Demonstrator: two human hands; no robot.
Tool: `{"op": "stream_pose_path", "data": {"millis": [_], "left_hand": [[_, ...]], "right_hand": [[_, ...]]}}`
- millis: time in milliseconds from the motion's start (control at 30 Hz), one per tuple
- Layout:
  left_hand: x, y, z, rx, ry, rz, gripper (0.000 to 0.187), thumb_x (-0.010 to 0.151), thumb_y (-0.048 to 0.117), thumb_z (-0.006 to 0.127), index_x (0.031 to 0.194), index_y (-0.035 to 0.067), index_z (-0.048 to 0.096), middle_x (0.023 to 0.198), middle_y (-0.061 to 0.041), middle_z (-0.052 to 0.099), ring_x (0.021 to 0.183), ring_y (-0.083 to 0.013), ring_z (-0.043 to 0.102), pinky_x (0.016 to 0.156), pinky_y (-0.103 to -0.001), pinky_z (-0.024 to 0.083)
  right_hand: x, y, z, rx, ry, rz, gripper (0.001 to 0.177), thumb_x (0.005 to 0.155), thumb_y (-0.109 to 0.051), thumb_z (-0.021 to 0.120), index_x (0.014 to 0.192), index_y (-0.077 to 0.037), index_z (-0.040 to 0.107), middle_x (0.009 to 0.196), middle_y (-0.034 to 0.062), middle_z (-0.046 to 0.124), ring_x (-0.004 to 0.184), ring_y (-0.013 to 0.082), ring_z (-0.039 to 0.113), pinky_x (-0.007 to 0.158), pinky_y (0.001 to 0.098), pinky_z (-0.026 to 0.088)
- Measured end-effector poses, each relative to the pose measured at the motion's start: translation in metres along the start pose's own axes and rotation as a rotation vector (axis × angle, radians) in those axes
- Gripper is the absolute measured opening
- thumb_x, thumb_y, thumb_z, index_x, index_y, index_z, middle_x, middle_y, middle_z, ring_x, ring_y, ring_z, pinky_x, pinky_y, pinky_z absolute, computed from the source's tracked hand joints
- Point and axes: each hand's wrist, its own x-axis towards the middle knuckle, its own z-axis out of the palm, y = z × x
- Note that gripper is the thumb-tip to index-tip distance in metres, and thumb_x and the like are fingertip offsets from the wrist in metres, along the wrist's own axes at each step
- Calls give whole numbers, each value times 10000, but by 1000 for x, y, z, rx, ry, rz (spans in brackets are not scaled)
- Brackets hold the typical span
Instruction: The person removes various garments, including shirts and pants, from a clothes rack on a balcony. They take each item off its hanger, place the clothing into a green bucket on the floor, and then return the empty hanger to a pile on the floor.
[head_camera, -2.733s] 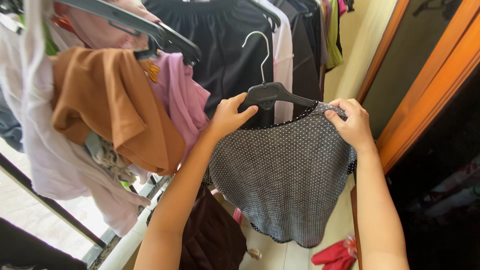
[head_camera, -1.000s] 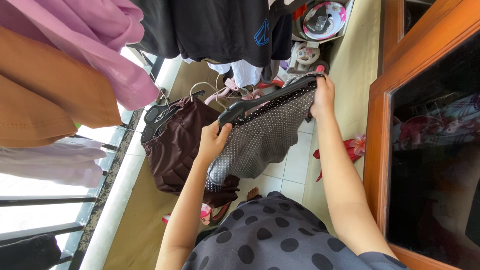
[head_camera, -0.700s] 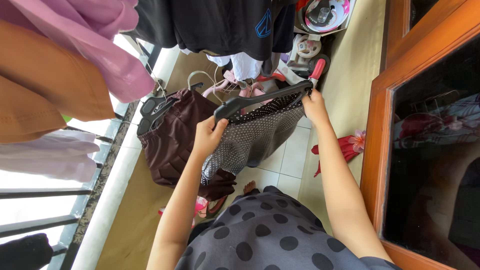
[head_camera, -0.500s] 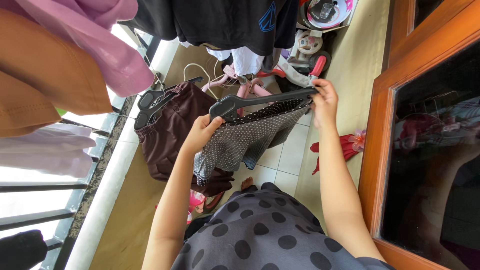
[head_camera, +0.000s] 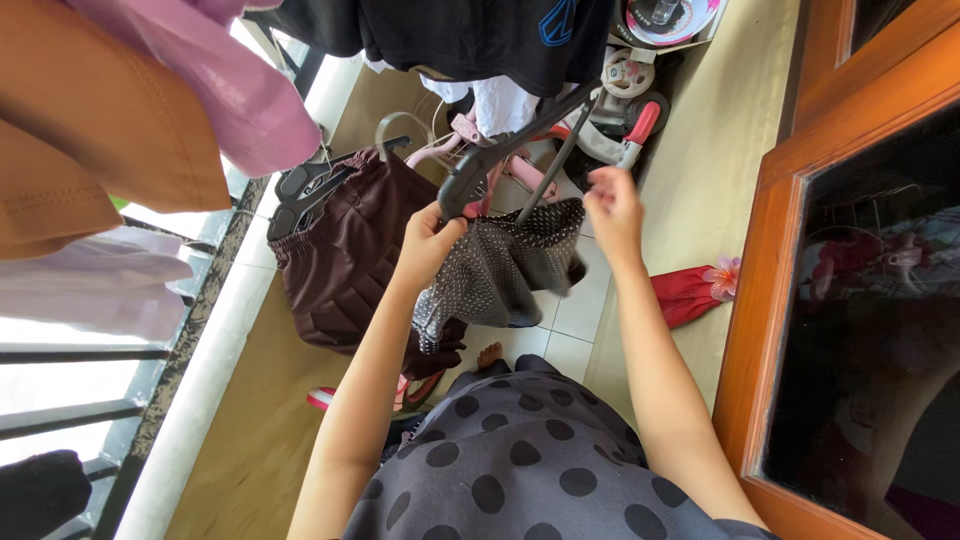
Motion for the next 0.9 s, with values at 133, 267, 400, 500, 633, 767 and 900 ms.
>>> {"op": "stream_pose_path", "data": {"millis": [133, 267, 400, 500, 633, 767, 900], "left_hand": [[-6, 15, 15, 252, -43, -42, 176, 839, 81, 640, 968, 22, 744, 777, 38, 674, 706, -20, 573, 649, -222, 469], [-18, 35, 33, 342, -40, -89, 184, 847, 137, 689, 983, 30, 752, 712, 28, 659, 652, -22, 553, 612, -227, 457], [-26, 42, 29, 397, 97, -87, 206, 855, 178, 777, 972, 11, 747, 669, 8, 622, 622, -32, 532, 585, -230, 425], [-32, 39, 13, 320, 208, -58, 167, 874, 152, 771, 963, 11, 761, 687, 32, 648, 636, -15, 553, 591, -212, 441], [-45, 31, -14, 177, 319, 9, 126, 939, 82, 703, 1017, 1, 758, 776, 63, 666, 700, 4, 553, 633, -188, 439], [-55, 24, -36, -138, 330, 61, 131, 976, 31, 650, 1089, -7, 706, 910, 52, 662, 804, -8, 547, 727, -188, 416], [-70, 21, -42, -475, 334, 84, 120, 1002, 5, 594, 1089, 25, 675, 973, 23, 649, 892, -43, 578, 837, -219, 452]], "right_hand": [[-7, -73, 6, -340, 96, -605, 434, 843, -171, 772, 1231, -52, 617, 1314, 172, 603, 1287, 339, 546, 1123, 426, 397], [0, -108, 26, -584, -188, -752, 499, 756, -394, 865, 1071, -63, 664, 1121, 144, 675, 1165, 343, 600, 1108, 551, 260], [2, -94, 27, -638, -407, -395, 463, 795, -515, 868, 918, -110, 681, 835, 43, 666, 948, 258, 659, 1047, 422, 423], [1, -78, 24, -601, -218, -476, 422, 817, -458, 886, 897, -82, 713, 745, 47, 668, 806, 264, 670, 835, 438, 447], [5, -52, 11, -261, -156, -259, 459, 930, -465, 810, 995, -26, 693, 793, 35, 701, 670, 112, 665, 651, 278, 521], [5, -11, -4, -118, -142, -158, 465, 1006, -481, 727, 1044, -18, 722, 769, -13, 661, 667, 44, 595, 602, 234, 462], [10, 53, -8, -12, -29, 36, 517, 1106, -491, 652, 914, -11, 662, 737, -64, 513, 662, 48, 402, 587, 273, 347]]}}
